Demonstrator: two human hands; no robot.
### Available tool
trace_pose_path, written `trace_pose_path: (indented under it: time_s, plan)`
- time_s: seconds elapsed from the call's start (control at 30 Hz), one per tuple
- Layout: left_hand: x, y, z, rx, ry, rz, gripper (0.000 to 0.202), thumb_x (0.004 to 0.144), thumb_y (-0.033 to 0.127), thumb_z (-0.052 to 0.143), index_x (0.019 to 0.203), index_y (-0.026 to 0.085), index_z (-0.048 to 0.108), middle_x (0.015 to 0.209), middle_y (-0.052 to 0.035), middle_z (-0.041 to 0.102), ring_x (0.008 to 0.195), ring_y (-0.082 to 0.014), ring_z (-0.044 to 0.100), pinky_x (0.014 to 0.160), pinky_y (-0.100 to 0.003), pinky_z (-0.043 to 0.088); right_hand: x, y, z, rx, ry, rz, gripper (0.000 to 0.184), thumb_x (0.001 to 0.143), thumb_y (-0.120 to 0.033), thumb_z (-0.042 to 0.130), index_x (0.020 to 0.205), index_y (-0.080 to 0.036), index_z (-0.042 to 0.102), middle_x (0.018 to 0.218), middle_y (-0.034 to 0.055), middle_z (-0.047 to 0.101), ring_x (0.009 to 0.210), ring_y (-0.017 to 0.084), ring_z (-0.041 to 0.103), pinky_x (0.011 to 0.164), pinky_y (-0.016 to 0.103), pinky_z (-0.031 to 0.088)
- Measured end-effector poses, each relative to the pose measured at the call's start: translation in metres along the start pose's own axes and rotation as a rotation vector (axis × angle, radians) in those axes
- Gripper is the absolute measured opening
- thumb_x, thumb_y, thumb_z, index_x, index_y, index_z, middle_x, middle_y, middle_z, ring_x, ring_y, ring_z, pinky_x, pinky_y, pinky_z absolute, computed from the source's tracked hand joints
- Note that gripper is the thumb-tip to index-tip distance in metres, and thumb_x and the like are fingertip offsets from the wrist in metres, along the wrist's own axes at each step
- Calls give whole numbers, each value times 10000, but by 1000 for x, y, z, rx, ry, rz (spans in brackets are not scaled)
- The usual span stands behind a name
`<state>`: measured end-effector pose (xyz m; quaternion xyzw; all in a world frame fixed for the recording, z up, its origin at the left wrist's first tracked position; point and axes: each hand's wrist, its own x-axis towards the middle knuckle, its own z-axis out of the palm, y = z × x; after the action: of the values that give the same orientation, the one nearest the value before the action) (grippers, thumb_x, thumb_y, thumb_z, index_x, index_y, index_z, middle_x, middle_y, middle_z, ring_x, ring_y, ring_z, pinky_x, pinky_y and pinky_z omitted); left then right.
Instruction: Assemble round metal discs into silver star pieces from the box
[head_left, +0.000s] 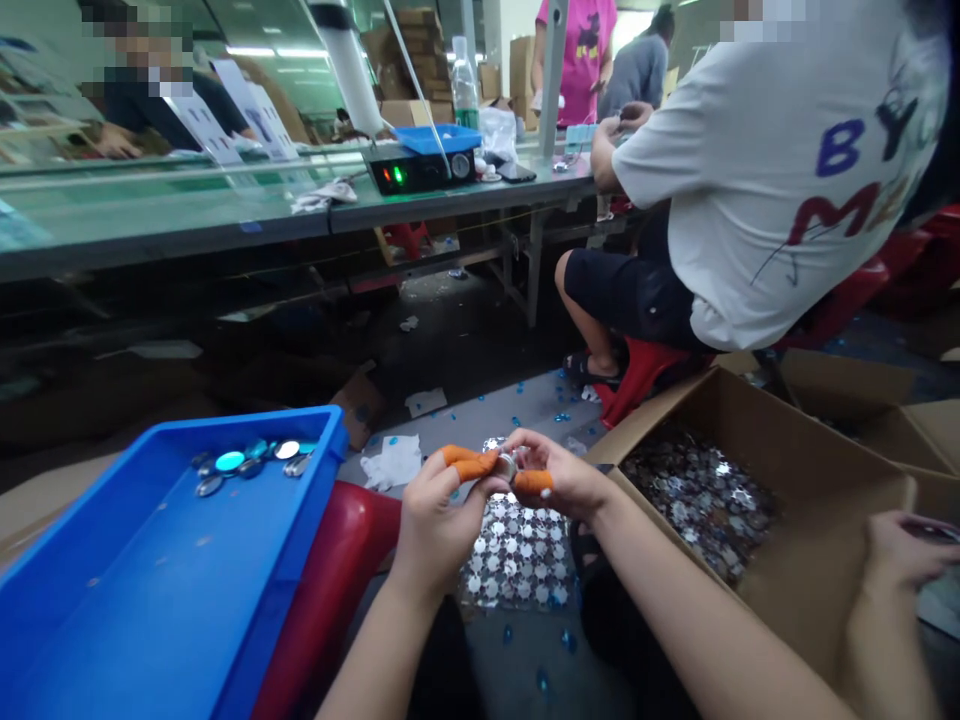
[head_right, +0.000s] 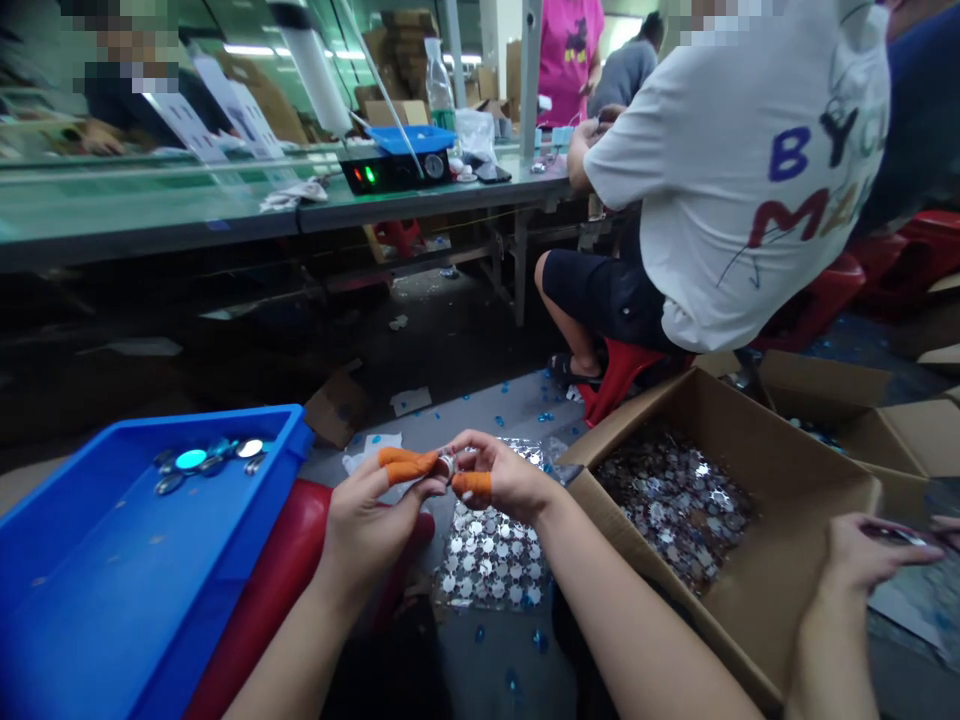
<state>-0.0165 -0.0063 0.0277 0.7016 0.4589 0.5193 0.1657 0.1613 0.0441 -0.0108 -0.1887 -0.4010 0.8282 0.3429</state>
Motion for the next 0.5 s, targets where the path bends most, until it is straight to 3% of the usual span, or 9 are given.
trace_pose_path:
  time_s: [0.1,0.17,0.27,0.33,0.4,0.47,0.5]
  plan:
    - [9,-7,-2,-5,-43,-15,156,851,252,759,1005,231,751,996,-51,706,931,-200,669,841,-320,554,-2,-9,-4,-26,78,9,500,670,-315,899,1051,-234,586,795,-28,630,503,42,436,453,160,294]
    - [17,-15,-8,35,-13,-64,243,856,310,752,1086,232,738,1069,-61,704,1005,-220,661,910,-350,541,-6,-16,-12,-51,168,-8,533,668,-307,893,1107,-241,599,905,9,671,544,50,456,470,166,314]
    - [21,-28,-15,184,24,-235,221,910,323,660,1086,212,736,1065,-83,706,1006,-250,663,921,-399,537,-6,-24,-39,-126,411,-71,536,720,-332,830,1184,-270,570,1081,43,688,541,41,419,480,172,325]
    - [11,-36,-14,348,-158,-358,185,905,278,625,1016,193,748,985,-106,711,921,-281,678,847,-432,552,3,-23,-65,-251,674,-43,491,772,-345,764,1204,-271,542,1097,42,682,520,34,393,476,169,334]
    - [-10,-42,-5,477,-486,-428,115,840,265,678,881,188,753,874,-124,702,801,-308,682,736,-444,558,22,-14,-96,-394,907,49,454,821,-331,715,1221,-237,522,1013,43,676,511,35,402,473,164,347]
    - [-39,-43,10,437,-758,-405,100,765,297,763,745,206,726,779,-125,680,710,-308,674,653,-429,550,44,6,-127,-496,1023,134,426,862,-309,692,1231,-185,519,919,41,656,510,42,432,479,171,374]
    - [-55,-42,18,350,-830,-363,135,751,327,790,726,218,713,764,-118,673,704,-296,674,644,-414,550,55,19,-142,-538,1051,166,400,884,-303,680,1226,-161,528,896,39,647,523,50,460,492,180,400]
